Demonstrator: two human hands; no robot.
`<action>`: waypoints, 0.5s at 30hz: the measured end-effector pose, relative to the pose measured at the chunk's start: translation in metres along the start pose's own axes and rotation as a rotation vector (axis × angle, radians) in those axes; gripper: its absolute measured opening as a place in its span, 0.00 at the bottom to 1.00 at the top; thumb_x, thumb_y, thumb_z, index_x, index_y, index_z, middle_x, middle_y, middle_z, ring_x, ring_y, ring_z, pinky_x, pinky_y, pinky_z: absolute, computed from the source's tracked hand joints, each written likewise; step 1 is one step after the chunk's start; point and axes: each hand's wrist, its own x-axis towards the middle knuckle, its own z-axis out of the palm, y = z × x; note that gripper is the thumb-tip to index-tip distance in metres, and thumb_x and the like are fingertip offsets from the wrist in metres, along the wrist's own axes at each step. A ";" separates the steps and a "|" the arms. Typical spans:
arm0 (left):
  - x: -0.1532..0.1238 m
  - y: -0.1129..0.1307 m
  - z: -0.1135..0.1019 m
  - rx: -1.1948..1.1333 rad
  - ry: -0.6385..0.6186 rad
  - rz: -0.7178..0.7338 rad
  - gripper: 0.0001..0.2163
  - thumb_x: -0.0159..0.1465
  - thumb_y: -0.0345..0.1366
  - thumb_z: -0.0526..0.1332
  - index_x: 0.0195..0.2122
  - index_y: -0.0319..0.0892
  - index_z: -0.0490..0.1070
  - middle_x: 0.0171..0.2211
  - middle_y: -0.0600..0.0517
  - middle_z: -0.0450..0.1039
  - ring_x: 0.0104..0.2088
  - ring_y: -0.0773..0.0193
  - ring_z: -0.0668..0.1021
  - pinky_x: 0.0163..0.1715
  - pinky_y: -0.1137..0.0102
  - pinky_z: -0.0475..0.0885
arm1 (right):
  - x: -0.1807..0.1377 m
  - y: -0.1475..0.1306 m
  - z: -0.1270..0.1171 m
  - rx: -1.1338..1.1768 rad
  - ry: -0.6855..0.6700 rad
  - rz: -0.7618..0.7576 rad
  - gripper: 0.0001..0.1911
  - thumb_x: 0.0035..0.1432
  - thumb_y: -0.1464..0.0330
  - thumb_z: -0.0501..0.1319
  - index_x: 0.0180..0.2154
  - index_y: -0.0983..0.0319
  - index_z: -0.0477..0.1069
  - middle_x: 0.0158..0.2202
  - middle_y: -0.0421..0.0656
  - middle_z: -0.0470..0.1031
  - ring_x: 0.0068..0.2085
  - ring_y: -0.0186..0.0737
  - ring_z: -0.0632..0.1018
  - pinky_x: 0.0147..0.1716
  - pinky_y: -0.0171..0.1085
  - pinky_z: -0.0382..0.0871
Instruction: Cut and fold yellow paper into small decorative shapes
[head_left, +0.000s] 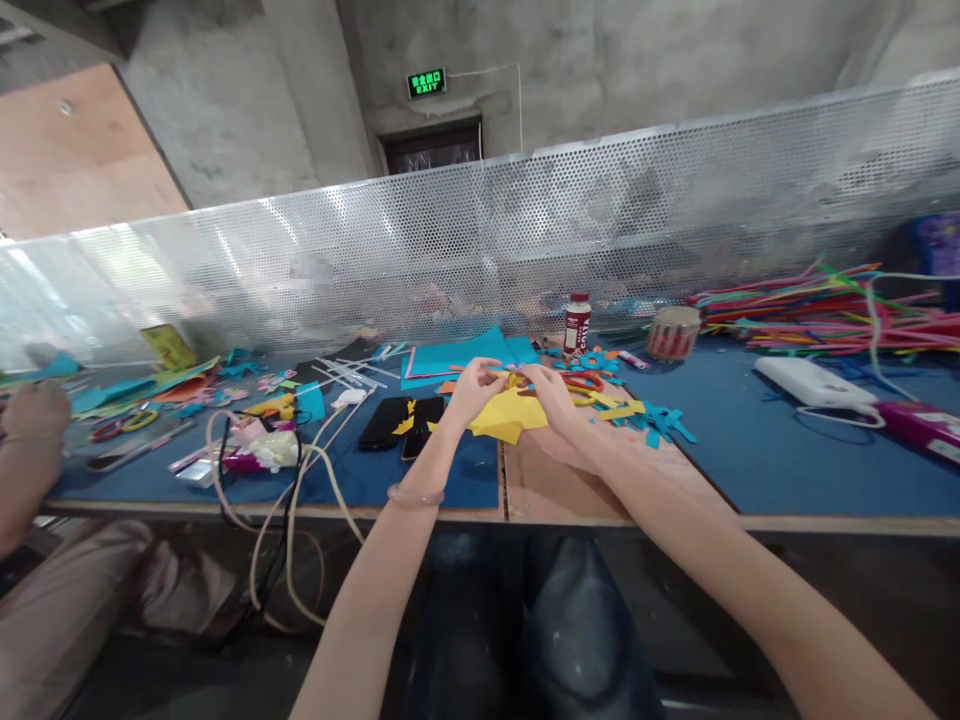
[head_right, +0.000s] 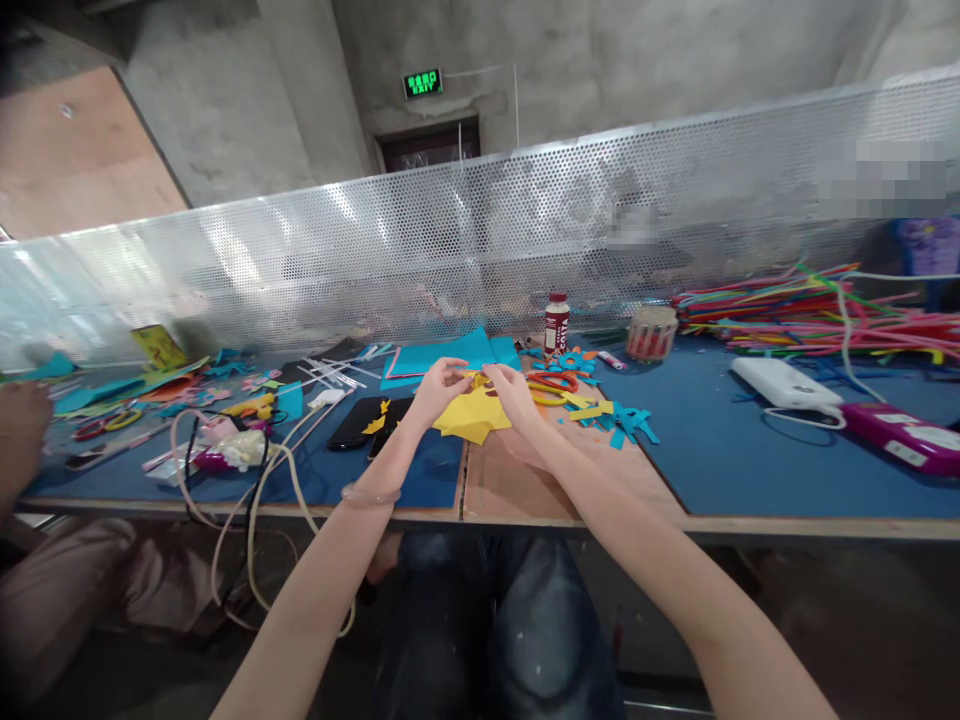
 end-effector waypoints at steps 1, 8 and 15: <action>0.000 0.001 0.000 -0.005 0.004 -0.007 0.16 0.56 0.38 0.62 0.44 0.40 0.63 0.32 0.49 0.72 0.34 0.64 0.76 0.37 0.67 0.71 | 0.000 -0.001 0.000 -0.013 -0.009 0.006 0.15 0.51 0.56 0.57 0.32 0.61 0.72 0.34 0.43 0.74 0.37 0.39 0.73 0.33 0.35 0.69; -0.002 0.008 0.001 -0.045 -0.015 -0.010 0.17 0.56 0.39 0.62 0.45 0.40 0.62 0.34 0.48 0.72 0.34 0.64 0.77 0.39 0.66 0.71 | 0.003 0.000 -0.002 -0.077 -0.037 -0.040 0.16 0.47 0.56 0.61 0.30 0.62 0.73 0.31 0.42 0.75 0.34 0.38 0.73 0.36 0.37 0.67; -0.003 0.012 0.001 -0.066 -0.008 0.000 0.17 0.57 0.38 0.62 0.46 0.39 0.63 0.36 0.48 0.71 0.36 0.64 0.76 0.41 0.65 0.71 | 0.002 -0.001 -0.003 0.034 -0.014 0.029 0.15 0.46 0.57 0.63 0.30 0.63 0.74 0.31 0.43 0.75 0.34 0.37 0.73 0.36 0.36 0.66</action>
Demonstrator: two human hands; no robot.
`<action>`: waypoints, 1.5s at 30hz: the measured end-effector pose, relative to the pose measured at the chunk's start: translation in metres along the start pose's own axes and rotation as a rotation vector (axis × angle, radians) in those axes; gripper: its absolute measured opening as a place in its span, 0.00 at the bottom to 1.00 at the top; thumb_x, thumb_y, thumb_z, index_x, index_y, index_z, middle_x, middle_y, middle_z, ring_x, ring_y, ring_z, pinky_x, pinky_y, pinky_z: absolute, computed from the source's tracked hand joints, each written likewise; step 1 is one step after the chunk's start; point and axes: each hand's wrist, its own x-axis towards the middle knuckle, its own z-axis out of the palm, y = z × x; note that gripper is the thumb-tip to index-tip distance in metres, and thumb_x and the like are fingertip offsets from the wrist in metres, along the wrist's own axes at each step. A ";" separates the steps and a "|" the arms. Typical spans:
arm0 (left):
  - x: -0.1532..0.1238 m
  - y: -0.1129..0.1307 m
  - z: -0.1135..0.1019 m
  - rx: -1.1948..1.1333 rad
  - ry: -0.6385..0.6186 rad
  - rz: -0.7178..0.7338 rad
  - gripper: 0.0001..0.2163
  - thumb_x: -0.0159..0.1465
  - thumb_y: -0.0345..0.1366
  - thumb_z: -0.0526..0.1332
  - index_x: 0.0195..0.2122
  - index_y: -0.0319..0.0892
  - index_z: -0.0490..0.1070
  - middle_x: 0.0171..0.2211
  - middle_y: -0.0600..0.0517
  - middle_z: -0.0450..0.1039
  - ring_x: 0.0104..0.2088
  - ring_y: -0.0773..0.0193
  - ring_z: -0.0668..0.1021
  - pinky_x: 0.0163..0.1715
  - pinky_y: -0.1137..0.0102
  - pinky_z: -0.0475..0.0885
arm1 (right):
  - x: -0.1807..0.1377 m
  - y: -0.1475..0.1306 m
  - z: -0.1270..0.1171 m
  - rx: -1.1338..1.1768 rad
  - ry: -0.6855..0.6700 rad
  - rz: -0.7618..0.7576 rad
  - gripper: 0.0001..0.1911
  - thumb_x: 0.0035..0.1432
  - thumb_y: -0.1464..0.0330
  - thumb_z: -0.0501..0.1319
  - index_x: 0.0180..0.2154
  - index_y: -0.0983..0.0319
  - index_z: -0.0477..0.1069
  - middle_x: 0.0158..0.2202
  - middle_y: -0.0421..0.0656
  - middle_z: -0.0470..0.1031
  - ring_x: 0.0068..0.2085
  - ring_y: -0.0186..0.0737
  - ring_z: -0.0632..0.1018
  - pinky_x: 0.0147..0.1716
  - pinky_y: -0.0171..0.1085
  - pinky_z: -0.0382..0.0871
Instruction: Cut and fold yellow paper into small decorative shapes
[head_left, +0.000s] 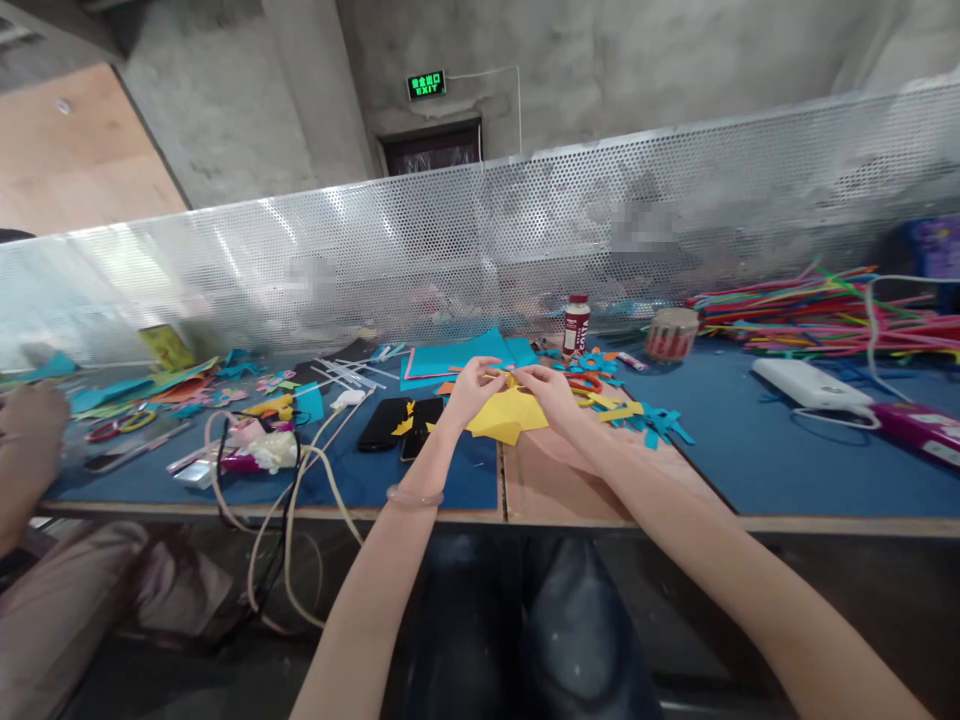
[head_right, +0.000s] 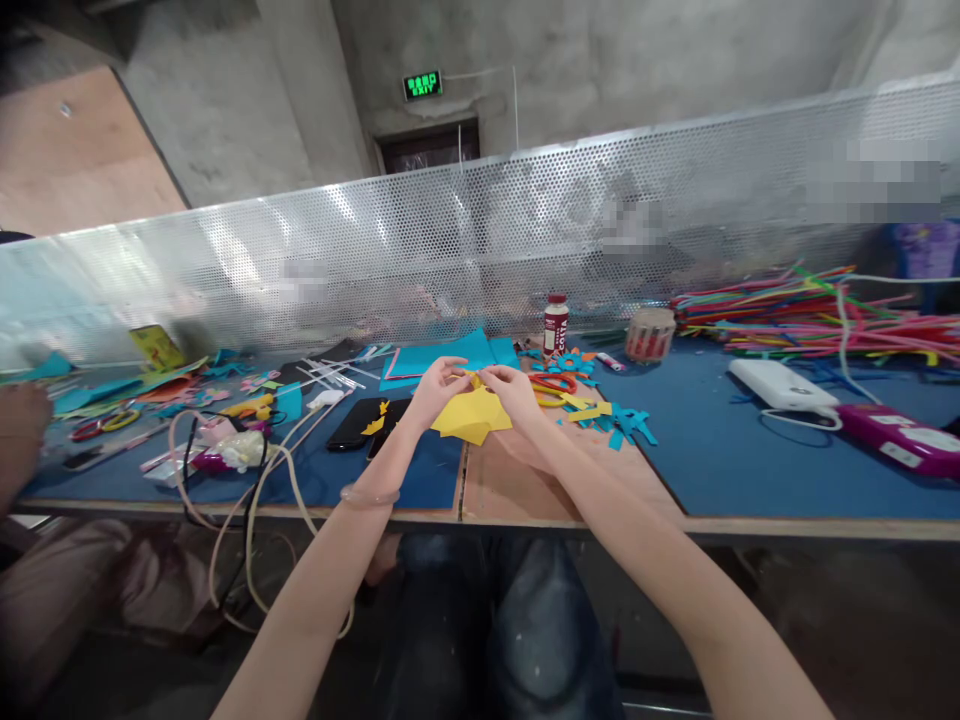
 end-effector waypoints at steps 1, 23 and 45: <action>0.000 0.001 0.000 -0.018 -0.017 -0.006 0.17 0.57 0.38 0.62 0.46 0.39 0.63 0.36 0.47 0.71 0.36 0.64 0.76 0.41 0.64 0.71 | 0.000 0.000 0.000 0.004 0.000 0.001 0.15 0.46 0.57 0.63 0.29 0.63 0.74 0.31 0.43 0.75 0.33 0.37 0.73 0.35 0.36 0.65; 0.001 0.001 -0.001 -0.130 -0.028 -0.068 0.12 0.55 0.41 0.62 0.35 0.39 0.69 0.32 0.50 0.72 0.31 0.67 0.75 0.40 0.65 0.72 | -0.002 0.000 0.001 0.079 -0.105 -0.016 0.14 0.47 0.57 0.62 0.30 0.62 0.73 0.31 0.42 0.74 0.33 0.37 0.73 0.33 0.35 0.66; 0.003 -0.003 -0.002 -0.145 -0.021 -0.074 0.11 0.55 0.41 0.62 0.35 0.38 0.70 0.32 0.49 0.72 0.32 0.66 0.74 0.39 0.66 0.72 | 0.003 0.009 0.002 0.082 -0.075 -0.048 0.13 0.44 0.58 0.65 0.29 0.61 0.73 0.29 0.40 0.72 0.31 0.35 0.73 0.36 0.38 0.69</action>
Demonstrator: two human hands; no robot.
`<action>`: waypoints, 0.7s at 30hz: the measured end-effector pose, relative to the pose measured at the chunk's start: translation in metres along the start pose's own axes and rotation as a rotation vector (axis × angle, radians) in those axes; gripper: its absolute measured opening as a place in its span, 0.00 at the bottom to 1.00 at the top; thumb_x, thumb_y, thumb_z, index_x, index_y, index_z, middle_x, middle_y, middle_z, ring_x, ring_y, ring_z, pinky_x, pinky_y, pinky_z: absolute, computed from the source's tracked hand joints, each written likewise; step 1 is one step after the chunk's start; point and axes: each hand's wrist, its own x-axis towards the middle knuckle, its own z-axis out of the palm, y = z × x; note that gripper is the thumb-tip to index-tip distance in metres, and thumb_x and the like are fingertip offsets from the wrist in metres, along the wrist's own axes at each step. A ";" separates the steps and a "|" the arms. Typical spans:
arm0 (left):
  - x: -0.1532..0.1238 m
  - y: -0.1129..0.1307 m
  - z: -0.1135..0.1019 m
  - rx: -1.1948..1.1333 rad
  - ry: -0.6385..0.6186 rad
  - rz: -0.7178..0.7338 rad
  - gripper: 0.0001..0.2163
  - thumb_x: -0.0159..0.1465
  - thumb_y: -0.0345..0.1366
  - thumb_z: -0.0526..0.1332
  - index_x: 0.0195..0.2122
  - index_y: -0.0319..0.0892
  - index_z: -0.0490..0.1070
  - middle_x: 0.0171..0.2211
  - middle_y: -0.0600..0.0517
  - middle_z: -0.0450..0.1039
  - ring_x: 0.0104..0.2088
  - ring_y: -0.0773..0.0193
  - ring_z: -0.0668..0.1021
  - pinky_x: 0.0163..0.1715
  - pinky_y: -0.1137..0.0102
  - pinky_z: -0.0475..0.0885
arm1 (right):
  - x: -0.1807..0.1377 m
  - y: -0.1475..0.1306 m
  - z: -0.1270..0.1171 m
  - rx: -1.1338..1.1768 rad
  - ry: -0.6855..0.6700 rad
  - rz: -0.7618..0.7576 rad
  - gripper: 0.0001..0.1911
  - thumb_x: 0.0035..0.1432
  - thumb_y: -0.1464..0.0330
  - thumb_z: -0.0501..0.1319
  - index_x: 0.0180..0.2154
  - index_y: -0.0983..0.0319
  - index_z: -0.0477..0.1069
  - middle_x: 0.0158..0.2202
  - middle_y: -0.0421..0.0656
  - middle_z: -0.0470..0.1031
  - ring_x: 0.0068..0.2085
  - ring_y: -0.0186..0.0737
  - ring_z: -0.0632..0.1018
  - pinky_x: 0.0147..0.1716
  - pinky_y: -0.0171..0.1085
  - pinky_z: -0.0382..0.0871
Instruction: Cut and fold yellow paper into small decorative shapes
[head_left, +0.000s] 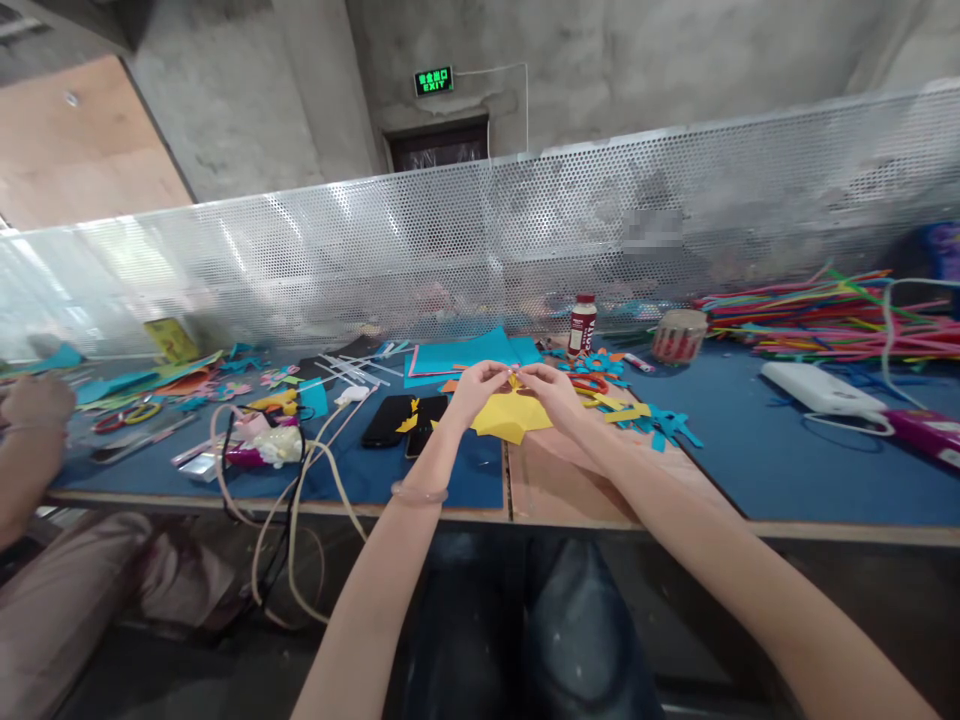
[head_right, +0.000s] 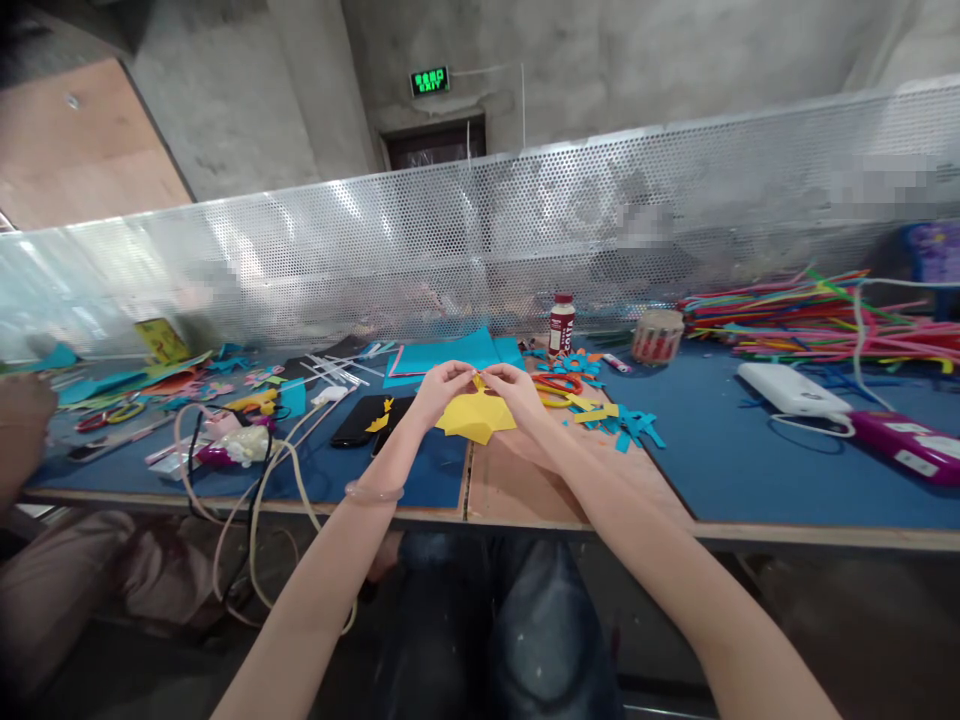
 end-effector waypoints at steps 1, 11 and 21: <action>0.000 0.000 0.000 0.002 0.002 -0.002 0.11 0.55 0.41 0.62 0.35 0.38 0.70 0.32 0.49 0.72 0.32 0.66 0.74 0.39 0.65 0.72 | 0.000 0.000 0.000 0.008 0.000 0.000 0.13 0.44 0.59 0.65 0.29 0.61 0.73 0.29 0.40 0.72 0.31 0.35 0.73 0.36 0.38 0.69; 0.001 -0.001 0.000 -0.011 0.014 -0.001 0.12 0.54 0.41 0.63 0.35 0.38 0.71 0.31 0.50 0.72 0.31 0.67 0.74 0.38 0.67 0.71 | -0.001 -0.001 0.000 -0.033 -0.017 -0.021 0.14 0.46 0.58 0.64 0.30 0.61 0.72 0.31 0.41 0.73 0.33 0.35 0.74 0.37 0.37 0.69; 0.001 -0.002 -0.001 -0.022 0.015 -0.002 0.12 0.54 0.41 0.63 0.35 0.38 0.71 0.32 0.49 0.73 0.30 0.67 0.74 0.38 0.66 0.71 | 0.000 0.000 -0.001 -0.048 -0.012 -0.033 0.15 0.46 0.56 0.64 0.31 0.61 0.73 0.31 0.41 0.74 0.33 0.36 0.74 0.37 0.38 0.69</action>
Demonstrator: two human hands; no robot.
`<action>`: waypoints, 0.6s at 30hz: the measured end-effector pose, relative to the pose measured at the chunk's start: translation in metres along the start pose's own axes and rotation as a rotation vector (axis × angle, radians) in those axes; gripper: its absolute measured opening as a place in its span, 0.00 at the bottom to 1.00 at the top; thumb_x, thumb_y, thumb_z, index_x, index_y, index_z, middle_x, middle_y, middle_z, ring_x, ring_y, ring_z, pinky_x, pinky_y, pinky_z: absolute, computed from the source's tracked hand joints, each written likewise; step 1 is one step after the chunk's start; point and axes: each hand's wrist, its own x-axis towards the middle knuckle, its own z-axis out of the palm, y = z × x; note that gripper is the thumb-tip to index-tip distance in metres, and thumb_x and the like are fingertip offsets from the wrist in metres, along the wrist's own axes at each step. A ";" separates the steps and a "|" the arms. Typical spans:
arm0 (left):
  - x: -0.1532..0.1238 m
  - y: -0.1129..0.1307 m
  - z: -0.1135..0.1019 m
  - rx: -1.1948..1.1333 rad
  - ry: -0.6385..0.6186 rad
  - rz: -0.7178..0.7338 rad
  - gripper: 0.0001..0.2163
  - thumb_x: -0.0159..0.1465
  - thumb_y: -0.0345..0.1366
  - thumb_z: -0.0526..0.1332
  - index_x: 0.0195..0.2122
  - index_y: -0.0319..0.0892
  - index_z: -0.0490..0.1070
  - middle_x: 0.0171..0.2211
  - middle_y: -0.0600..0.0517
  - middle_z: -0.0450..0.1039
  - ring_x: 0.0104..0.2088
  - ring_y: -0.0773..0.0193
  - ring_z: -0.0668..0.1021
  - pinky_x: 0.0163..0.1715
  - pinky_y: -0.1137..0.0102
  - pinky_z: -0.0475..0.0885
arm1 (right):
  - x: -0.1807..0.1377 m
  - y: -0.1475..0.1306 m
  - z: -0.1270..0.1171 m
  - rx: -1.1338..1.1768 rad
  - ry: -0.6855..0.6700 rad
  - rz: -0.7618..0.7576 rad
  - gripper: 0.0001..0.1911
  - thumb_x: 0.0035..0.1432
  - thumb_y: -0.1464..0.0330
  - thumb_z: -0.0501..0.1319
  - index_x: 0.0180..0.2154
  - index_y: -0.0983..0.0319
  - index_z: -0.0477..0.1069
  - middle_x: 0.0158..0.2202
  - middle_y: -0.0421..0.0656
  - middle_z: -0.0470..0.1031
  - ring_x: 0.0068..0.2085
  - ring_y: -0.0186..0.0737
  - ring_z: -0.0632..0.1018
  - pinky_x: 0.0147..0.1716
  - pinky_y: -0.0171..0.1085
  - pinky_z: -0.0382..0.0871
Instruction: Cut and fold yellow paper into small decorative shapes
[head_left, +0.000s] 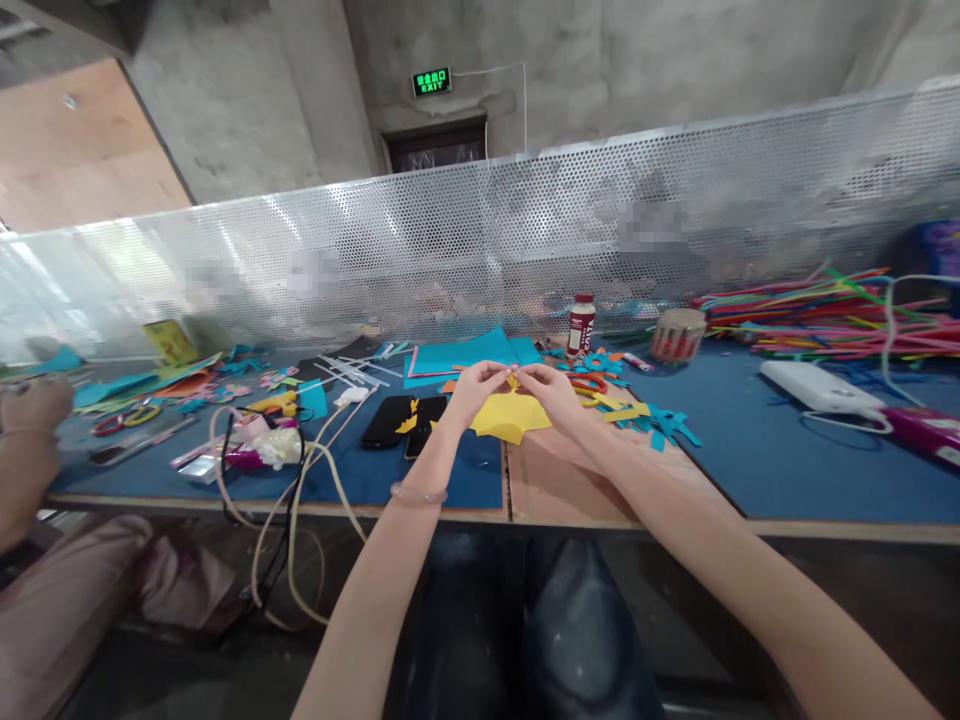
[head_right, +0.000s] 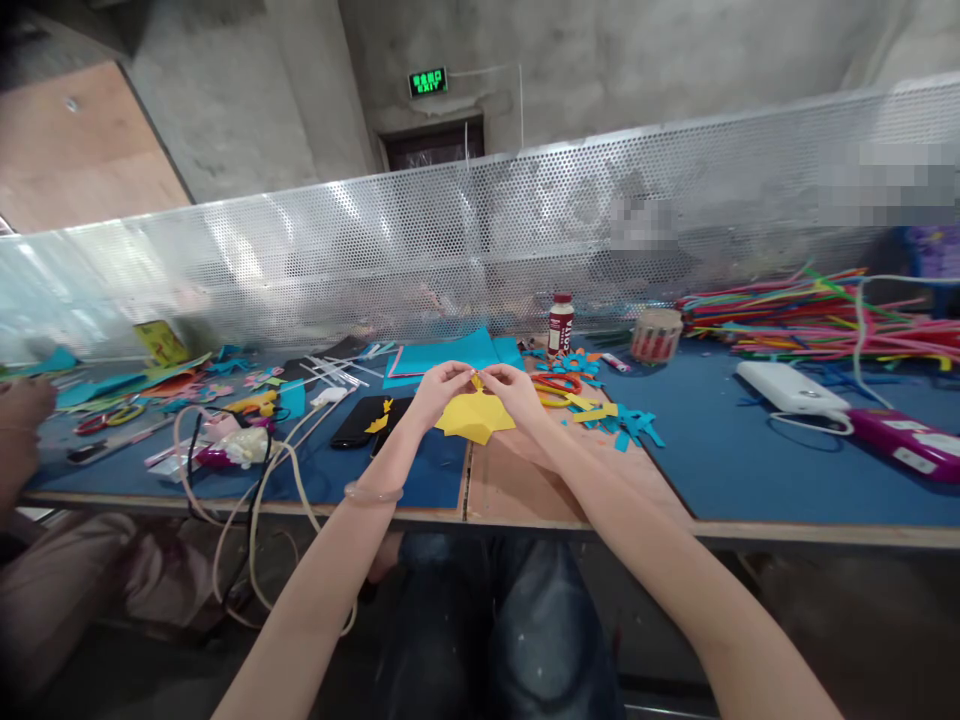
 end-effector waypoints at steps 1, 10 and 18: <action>0.000 0.000 0.000 0.003 0.005 0.002 0.13 0.54 0.42 0.63 0.35 0.38 0.71 0.32 0.49 0.73 0.30 0.67 0.74 0.38 0.66 0.71 | 0.000 0.000 0.000 -0.001 -0.004 0.000 0.15 0.46 0.56 0.64 0.31 0.61 0.73 0.31 0.41 0.74 0.33 0.36 0.74 0.37 0.38 0.69; 0.000 -0.001 0.000 -0.012 -0.006 0.015 0.12 0.54 0.41 0.63 0.35 0.37 0.70 0.32 0.49 0.73 0.31 0.66 0.75 0.39 0.65 0.71 | 0.001 0.002 -0.001 0.041 -0.016 0.018 0.14 0.47 0.58 0.64 0.32 0.61 0.73 0.33 0.42 0.74 0.35 0.37 0.74 0.39 0.38 0.69; -0.001 0.002 0.000 0.036 -0.022 0.052 0.12 0.55 0.41 0.62 0.36 0.38 0.71 0.33 0.49 0.72 0.33 0.66 0.75 0.39 0.66 0.71 | 0.000 0.001 0.000 0.097 -0.022 0.035 0.11 0.47 0.60 0.65 0.31 0.60 0.73 0.32 0.41 0.74 0.35 0.36 0.74 0.39 0.38 0.69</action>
